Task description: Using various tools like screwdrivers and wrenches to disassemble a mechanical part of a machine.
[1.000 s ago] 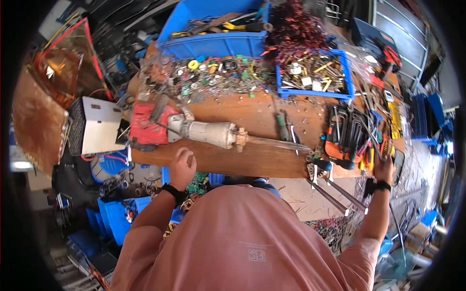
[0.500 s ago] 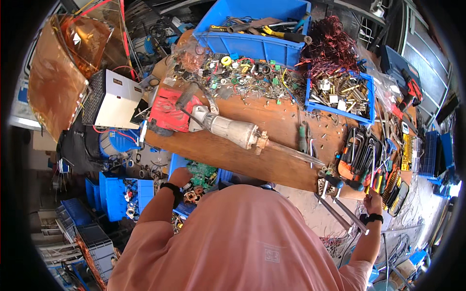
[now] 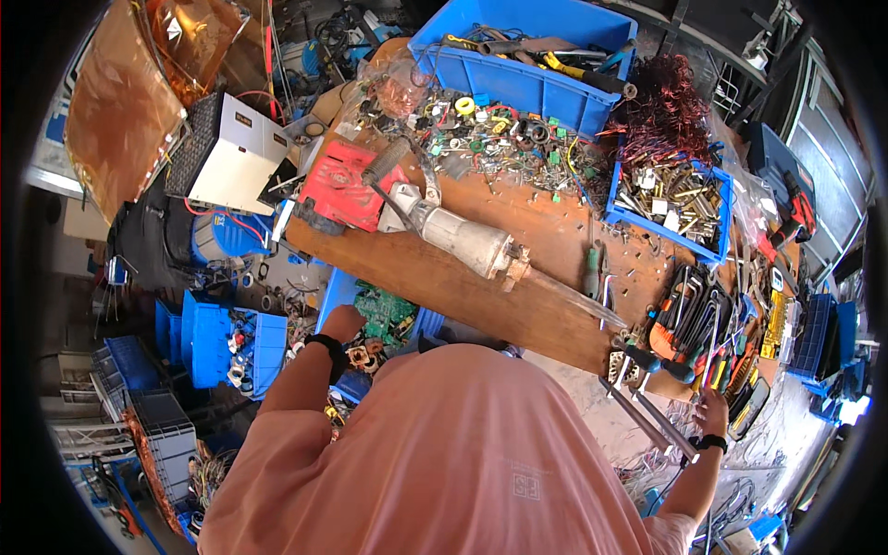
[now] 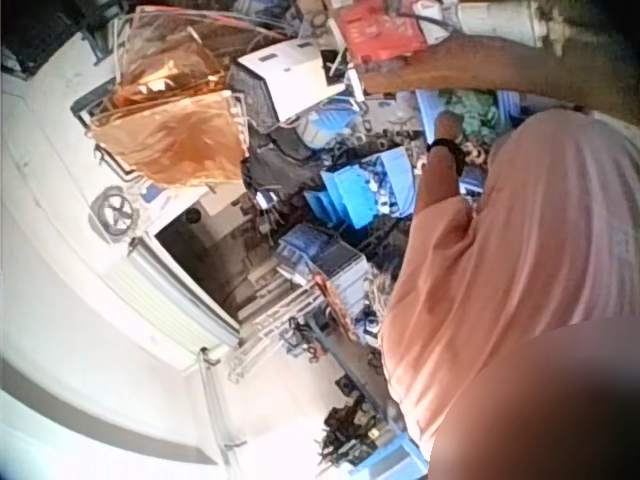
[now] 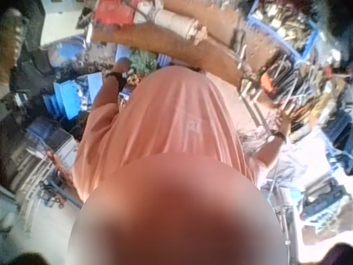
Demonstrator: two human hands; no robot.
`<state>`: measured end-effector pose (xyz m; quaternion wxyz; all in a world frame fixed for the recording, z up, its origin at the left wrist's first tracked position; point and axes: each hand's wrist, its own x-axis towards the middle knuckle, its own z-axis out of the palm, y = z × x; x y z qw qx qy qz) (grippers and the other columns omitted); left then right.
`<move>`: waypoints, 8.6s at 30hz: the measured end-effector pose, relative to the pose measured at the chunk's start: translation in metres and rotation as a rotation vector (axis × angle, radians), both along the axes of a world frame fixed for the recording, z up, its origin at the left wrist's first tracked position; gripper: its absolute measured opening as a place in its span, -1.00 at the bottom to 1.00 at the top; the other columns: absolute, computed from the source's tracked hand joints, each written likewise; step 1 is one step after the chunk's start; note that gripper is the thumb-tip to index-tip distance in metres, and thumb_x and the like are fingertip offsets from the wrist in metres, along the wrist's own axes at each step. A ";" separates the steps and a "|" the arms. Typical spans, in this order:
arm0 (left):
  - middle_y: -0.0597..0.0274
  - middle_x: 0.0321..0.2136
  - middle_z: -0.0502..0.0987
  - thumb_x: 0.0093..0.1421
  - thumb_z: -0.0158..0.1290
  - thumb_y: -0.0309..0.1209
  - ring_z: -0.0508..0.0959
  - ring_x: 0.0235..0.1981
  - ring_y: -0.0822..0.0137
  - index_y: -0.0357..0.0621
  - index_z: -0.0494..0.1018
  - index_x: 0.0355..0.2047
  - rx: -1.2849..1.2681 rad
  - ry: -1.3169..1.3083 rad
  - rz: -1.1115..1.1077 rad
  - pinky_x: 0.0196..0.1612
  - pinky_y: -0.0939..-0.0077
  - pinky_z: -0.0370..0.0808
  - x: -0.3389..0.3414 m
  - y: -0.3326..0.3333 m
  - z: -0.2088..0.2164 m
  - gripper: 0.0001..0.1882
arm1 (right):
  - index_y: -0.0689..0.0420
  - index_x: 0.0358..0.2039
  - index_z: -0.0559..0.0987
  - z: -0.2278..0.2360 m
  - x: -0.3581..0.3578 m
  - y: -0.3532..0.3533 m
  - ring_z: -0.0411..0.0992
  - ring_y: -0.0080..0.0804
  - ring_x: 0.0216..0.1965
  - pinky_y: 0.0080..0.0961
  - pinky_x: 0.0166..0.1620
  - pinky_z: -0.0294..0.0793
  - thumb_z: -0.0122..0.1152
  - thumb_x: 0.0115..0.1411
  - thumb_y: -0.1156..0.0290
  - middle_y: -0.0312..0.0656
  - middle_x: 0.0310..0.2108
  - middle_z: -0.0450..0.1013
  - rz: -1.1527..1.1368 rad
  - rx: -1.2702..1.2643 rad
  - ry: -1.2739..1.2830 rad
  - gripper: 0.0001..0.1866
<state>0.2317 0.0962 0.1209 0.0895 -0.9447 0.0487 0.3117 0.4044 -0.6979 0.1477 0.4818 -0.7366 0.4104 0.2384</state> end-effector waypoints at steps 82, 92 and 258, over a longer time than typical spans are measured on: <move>-0.03 -0.28 0.47 0.03 0.04 -0.21 0.51 -0.35 0.08 -0.36 0.30 -0.12 -0.273 -0.459 0.527 -0.22 0.30 0.42 0.301 0.061 0.081 -0.49 | 0.22 -0.30 0.52 -0.063 -0.152 0.326 0.45 -0.05 -0.33 -0.31 -0.25 0.40 0.14 -0.07 0.23 0.08 -0.41 0.46 0.380 -0.064 -0.044 -0.63; -0.21 -0.26 0.44 -0.01 0.06 -0.16 0.43 -0.20 -0.09 -0.39 0.35 -0.18 -0.053 -0.509 0.235 -0.13 0.25 0.34 0.299 -0.009 0.112 -0.47 | 0.23 -0.67 0.49 -0.200 -0.318 0.293 0.42 -0.30 -0.65 -0.40 -0.47 0.40 0.06 0.01 0.16 -0.11 -0.72 0.42 -0.005 0.029 0.402 -0.64; -0.08 -0.08 0.29 -0.31 0.30 -0.56 0.37 -0.10 0.15 -0.33 0.09 0.03 -1.006 -1.381 0.393 -0.05 0.25 0.32 0.072 0.119 0.131 -0.13 | 0.39 -0.70 0.45 0.412 -0.045 0.625 0.45 -0.02 -0.52 -0.28 -0.36 0.43 0.00 -0.02 0.22 0.13 -0.68 0.39 0.775 -0.183 -0.954 -0.59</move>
